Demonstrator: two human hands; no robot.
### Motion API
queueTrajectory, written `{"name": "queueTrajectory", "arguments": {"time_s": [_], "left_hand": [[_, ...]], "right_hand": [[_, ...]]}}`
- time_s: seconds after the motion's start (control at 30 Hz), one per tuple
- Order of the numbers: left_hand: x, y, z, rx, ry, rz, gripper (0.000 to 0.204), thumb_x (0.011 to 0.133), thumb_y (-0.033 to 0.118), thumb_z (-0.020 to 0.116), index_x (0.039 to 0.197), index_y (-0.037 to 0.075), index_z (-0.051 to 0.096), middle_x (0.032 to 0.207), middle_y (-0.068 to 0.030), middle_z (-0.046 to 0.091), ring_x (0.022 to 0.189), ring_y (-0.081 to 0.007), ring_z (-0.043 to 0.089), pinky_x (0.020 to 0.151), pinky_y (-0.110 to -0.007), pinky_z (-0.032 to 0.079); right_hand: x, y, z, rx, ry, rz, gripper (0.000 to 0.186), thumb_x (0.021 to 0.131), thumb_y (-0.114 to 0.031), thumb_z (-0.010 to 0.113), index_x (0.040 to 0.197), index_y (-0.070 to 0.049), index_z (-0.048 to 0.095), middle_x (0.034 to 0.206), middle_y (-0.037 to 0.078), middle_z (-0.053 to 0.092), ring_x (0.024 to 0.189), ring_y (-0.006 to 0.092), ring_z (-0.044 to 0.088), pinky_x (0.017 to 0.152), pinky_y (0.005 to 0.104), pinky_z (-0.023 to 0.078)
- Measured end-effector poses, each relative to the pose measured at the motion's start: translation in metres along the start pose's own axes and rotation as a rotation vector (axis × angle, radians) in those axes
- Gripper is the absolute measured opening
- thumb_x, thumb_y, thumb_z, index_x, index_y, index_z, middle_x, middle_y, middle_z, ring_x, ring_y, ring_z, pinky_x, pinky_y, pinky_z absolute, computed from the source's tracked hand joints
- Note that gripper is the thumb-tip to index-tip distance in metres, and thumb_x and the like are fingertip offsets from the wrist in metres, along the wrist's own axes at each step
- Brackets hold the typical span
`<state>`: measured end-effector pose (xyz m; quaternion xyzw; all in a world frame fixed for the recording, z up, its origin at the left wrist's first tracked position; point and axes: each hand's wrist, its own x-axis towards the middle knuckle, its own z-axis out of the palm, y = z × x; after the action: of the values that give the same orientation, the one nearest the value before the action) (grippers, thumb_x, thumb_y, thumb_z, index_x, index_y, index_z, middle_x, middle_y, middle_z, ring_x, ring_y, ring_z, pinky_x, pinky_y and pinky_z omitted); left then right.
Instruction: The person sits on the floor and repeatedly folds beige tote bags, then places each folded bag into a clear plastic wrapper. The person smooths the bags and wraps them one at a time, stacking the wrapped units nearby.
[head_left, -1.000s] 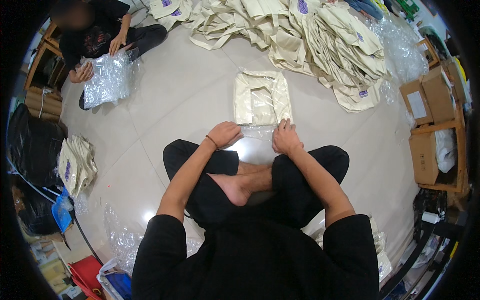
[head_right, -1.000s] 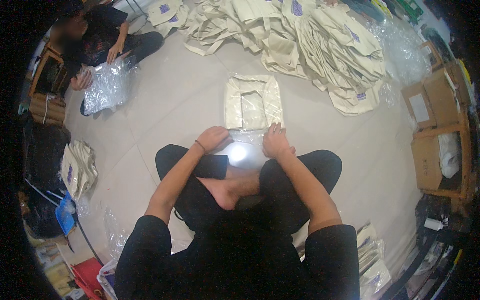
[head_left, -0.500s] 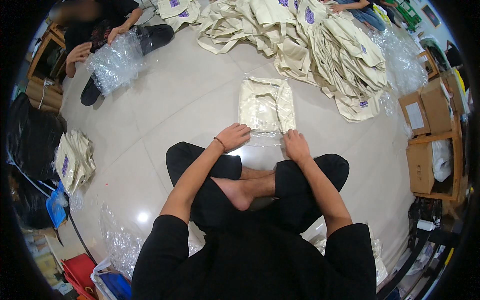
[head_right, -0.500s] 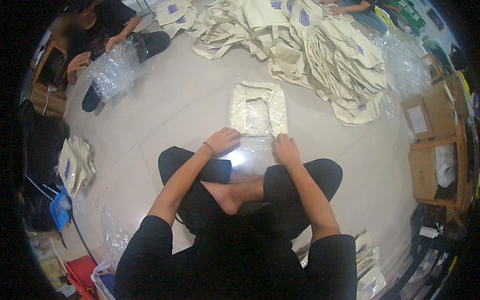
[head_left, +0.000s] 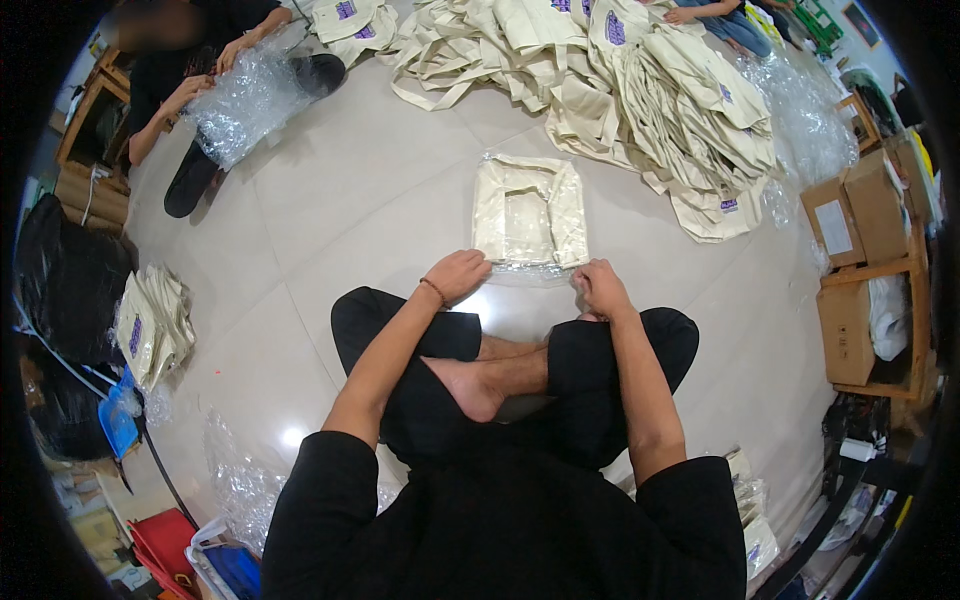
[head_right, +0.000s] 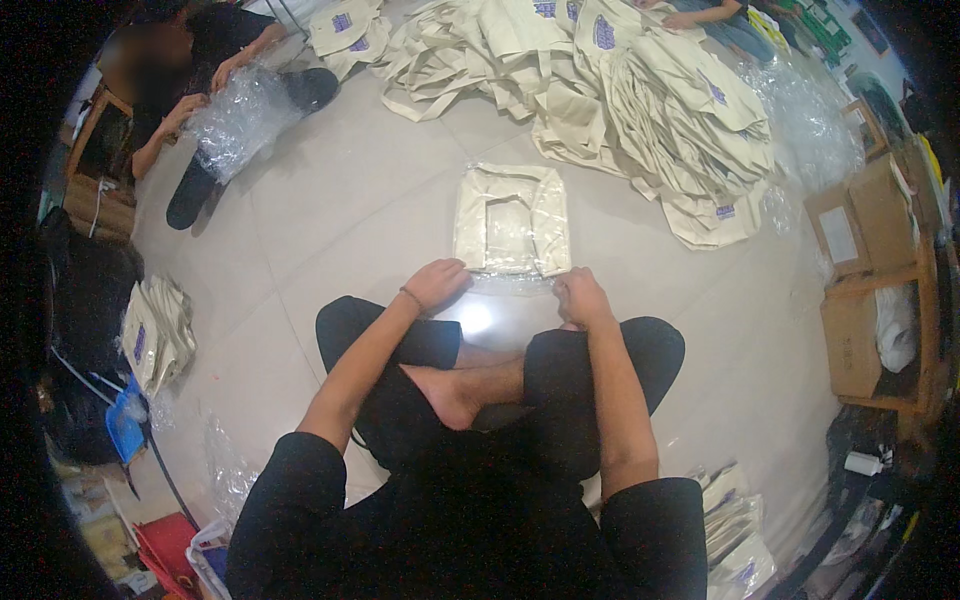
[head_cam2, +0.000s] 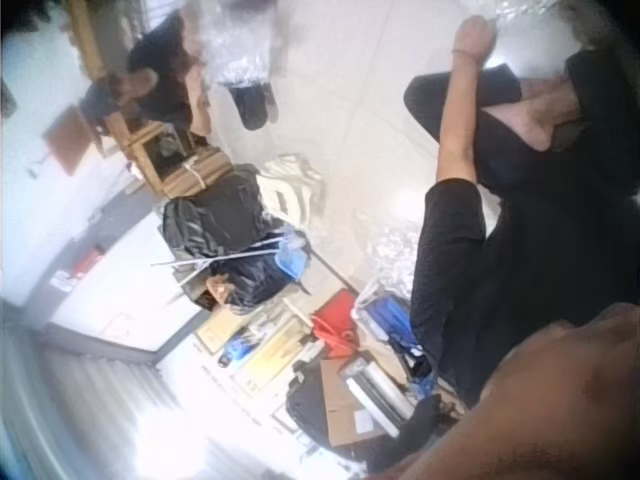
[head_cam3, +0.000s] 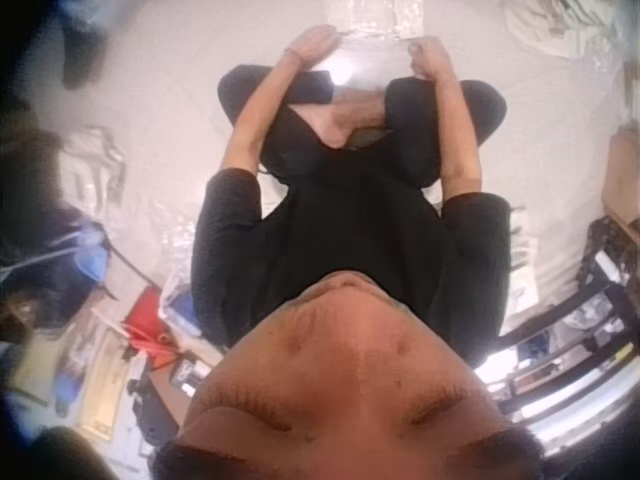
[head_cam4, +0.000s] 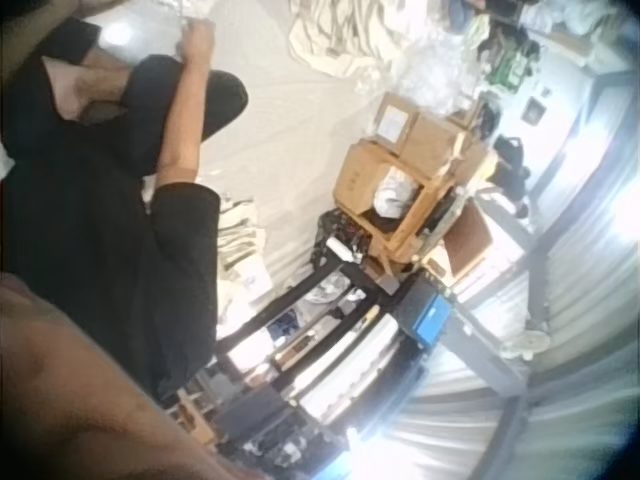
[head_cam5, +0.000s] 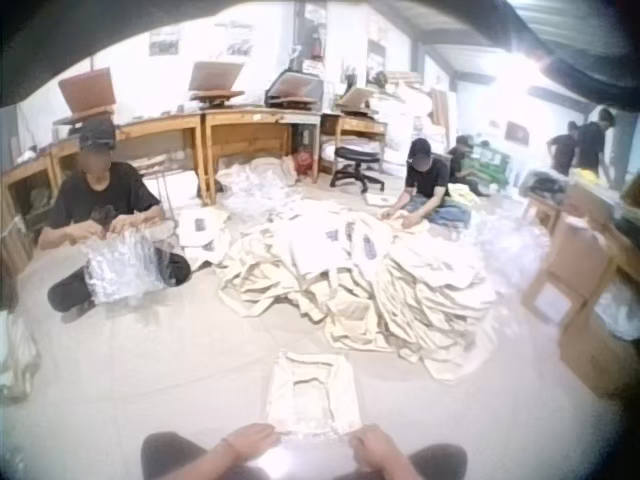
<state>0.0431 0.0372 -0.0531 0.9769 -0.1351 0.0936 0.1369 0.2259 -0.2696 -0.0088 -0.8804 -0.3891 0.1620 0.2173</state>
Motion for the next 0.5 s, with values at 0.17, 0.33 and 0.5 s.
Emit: {"name": "queueTrajectory", "arguments": {"time_s": [0.17, 0.33, 0.5], "left_hand": [[-0.003, 0.0, -0.009, -0.017, 0.028, 0.023, 0.016, 0.093, 0.02, 0.064, 0.103, 0.008, 0.062, 0.111, -0.0121, 0.067, 0.109, -0.0288, 0.065, 0.094, -0.04, 0.053], [-0.001, 0.002, -0.015, -0.116, 0.02, 0.0, 0.016, 0.095, 0.022, 0.066, 0.101, 0.007, 0.064, 0.11, -0.0129, 0.068, 0.108, -0.031, 0.065, 0.093, -0.04, 0.053], [0.005, 0.003, -0.02, -0.226, -0.062, -0.264, 0.022, 0.096, 0.026, 0.067, 0.1, 0.005, 0.064, 0.105, -0.0183, 0.069, 0.104, -0.0368, 0.066, 0.09, -0.045, 0.053]], "right_hand": [[0.0, 0.003, -0.005, 0.061, 0.064, -0.044, 0.013, 0.079, -0.001, 0.074, 0.09, -0.007, 0.072, 0.1, 0.011, 0.065, 0.105, 0.0342, 0.059, 0.092, 0.0426, 0.051], [0.004, 0.009, -0.007, 0.128, 0.007, -0.012, 0.012, 0.085, -0.008, 0.073, 0.096, -0.009, 0.068, 0.101, 0.015, 0.064, 0.104, 0.0375, 0.061, 0.092, 0.0463, 0.051], [0.015, 0.027, 0.007, 0.19, -0.027, 0.12, 0.012, 0.094, -0.015, 0.065, 0.105, -0.01, 0.064, 0.102, 0.022, 0.063, 0.099, 0.0425, 0.064, 0.089, 0.0501, 0.051]]}}
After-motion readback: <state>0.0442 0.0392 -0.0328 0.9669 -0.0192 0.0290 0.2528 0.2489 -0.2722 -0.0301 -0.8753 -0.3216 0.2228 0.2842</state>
